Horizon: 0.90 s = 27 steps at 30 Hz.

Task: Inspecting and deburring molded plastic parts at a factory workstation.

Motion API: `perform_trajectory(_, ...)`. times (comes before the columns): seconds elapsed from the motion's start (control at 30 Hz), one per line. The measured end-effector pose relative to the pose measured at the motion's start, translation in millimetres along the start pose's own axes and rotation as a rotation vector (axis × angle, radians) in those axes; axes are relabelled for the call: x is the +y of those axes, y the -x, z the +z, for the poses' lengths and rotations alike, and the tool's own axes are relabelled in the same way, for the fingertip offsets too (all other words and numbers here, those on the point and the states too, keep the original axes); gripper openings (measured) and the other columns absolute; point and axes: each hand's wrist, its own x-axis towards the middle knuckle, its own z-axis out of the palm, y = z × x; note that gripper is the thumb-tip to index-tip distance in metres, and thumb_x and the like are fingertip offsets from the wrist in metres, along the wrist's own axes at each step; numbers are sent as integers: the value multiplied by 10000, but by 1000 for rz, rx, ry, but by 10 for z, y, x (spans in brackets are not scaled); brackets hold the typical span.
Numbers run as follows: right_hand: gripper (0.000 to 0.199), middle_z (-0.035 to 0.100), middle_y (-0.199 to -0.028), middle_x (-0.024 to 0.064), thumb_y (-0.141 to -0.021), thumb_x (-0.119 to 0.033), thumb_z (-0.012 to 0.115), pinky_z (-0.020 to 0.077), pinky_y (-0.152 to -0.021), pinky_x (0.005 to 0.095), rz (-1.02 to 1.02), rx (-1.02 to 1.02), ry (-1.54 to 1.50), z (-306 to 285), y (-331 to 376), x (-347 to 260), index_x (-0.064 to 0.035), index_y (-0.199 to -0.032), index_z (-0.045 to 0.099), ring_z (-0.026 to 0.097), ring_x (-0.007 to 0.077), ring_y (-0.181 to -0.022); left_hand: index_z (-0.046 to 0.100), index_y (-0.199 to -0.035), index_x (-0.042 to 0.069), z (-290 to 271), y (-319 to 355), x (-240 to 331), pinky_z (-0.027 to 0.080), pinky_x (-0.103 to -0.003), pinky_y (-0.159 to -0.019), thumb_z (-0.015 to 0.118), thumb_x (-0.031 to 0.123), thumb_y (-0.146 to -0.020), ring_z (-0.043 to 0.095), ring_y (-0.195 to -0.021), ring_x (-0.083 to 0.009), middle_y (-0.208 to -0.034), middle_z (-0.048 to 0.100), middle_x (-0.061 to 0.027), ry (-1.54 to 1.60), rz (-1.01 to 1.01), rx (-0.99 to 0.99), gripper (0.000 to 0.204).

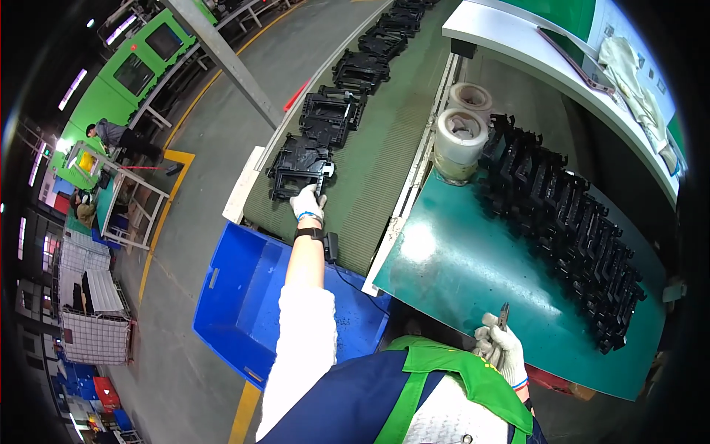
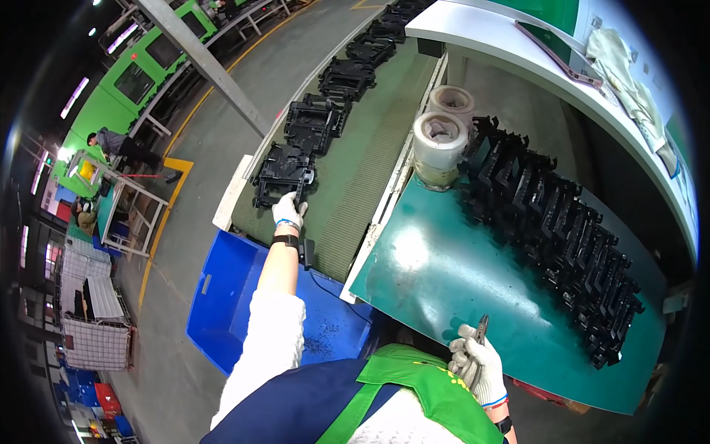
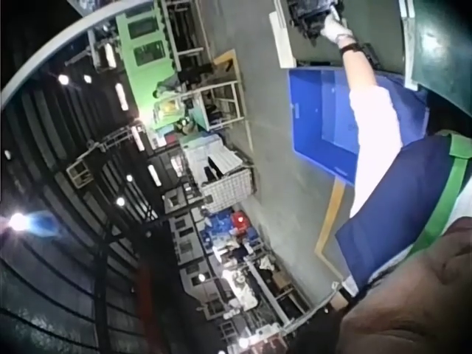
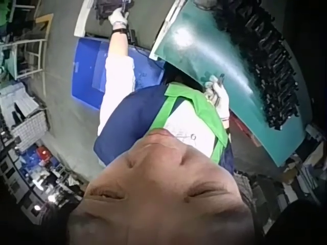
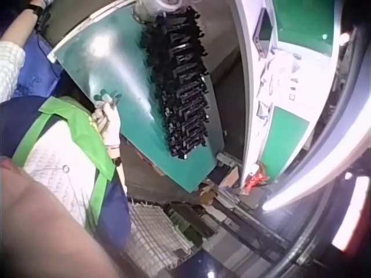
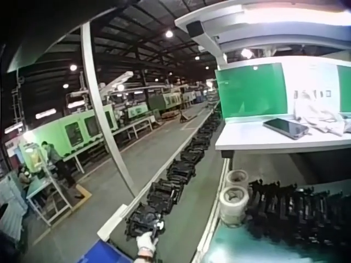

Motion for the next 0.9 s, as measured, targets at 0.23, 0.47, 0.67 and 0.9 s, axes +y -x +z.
perform_trajectory(0.23,393,641,-967,90,-977,-184,748,585,-647,337,-44,48,-37,56,-76,81,-92,-1304,549,624,147,-706,499,-1350,89,-154,339,56,592,-394,-664,718,87,-876,636,-839,-208,-1061,624,-76,-46,97,89,522)
perform_trajectory(0.47,340,637,-938,81,-1021,-221,710,573,-620,333,-83,80,-120,71,-42,171,-95,-1300,561,620,152,-680,601,-1334,100,-390,-246,304,595,-437,-747,763,156,-846,641,-874,-209,-1081,668,-59,424,-37,-76,517)
perform_trajectory(0.67,373,697,-919,147,-1072,-336,647,537,-598,322,-47,81,230,163,-152,171,-105,-1350,555,638,177,-691,673,-1238,72,113,-212,516,597,-435,-874,897,140,-697,697,-976,-281,-1083,717,-117,-958,751,-25,590)
perform_trajectory(0.9,416,696,-1089,155,-1060,-261,666,561,-790,318,105,257,178,142,-161,28,-9,-1390,644,649,187,-887,497,-1498,83,-169,435,873,558,-486,-968,718,298,-806,682,-1157,-441,-1300,697,-268,-283,233,369,758)
